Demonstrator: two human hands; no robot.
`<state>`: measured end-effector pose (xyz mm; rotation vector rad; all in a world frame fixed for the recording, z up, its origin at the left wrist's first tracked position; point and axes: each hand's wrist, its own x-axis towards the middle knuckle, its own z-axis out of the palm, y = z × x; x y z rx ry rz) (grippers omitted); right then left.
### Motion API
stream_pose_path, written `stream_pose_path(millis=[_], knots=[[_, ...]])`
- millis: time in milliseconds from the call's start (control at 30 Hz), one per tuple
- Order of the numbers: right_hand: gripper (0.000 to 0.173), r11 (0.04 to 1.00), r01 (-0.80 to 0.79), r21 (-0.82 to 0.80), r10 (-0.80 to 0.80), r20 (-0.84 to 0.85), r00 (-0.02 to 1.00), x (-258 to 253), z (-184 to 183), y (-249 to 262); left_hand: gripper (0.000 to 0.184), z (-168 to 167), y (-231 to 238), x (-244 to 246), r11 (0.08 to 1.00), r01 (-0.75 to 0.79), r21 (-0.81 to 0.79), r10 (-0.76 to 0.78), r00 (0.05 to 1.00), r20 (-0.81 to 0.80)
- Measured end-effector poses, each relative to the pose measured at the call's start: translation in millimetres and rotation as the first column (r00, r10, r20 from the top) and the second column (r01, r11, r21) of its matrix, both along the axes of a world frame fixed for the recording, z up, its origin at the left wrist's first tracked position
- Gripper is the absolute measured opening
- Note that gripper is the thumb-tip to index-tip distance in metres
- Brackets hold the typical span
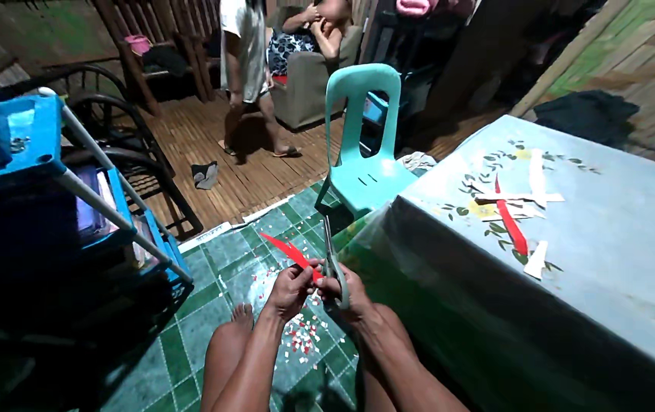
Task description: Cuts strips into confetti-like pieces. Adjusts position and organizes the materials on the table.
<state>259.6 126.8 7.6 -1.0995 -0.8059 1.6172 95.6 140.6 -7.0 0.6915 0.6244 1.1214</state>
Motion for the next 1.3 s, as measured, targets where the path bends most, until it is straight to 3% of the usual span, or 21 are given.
stream_pose_path(millis=[200,367,667,800,933,1067,1300], knots=[[0.060,0.999,0.000,-0.033,0.000,0.002,1.000,-1.9,-3.2,-6.2,0.024,1.7,-5.3,-7.0,0.998,-0.043,0.037,0.048,0.986,-0.160],[0.060,0.993,0.118,0.029,-0.121,0.110,0.987,-0.3,-4.0,-8.5,0.025,4.8,-4.4,-8.7,0.997,-0.073,0.029,0.077,0.973,-0.215],[0.057,0.989,0.132,0.070,-0.142,0.156,0.978,7.6,-1.7,-11.8,0.023,-0.9,-5.3,0.7,0.986,-0.119,-0.117,0.090,0.970,-0.224],[0.057,0.971,0.225,0.082,-0.238,0.214,0.947,6.0,-3.7,-10.7,0.024,-1.9,-2.9,3.0,0.968,-0.183,-0.173,0.143,0.965,-0.221],[0.048,0.924,0.380,0.043,-0.382,0.108,0.918,3.3,-11.3,-4.8,0.023,-5.0,-3.1,8.5,0.969,-0.179,-0.173,0.135,0.962,-0.238],[0.041,0.886,0.454,-0.095,-0.462,-0.076,0.884,5.3,-21.6,3.4,0.021,-9.7,-9.5,23.1,0.980,-0.128,-0.151,0.085,0.960,-0.266],[0.045,0.872,0.471,-0.134,-0.484,-0.094,0.870,-0.2,-21.7,8.1,0.020,-15.6,-17.1,37.4,0.990,-0.074,-0.117,0.037,0.957,-0.288]])
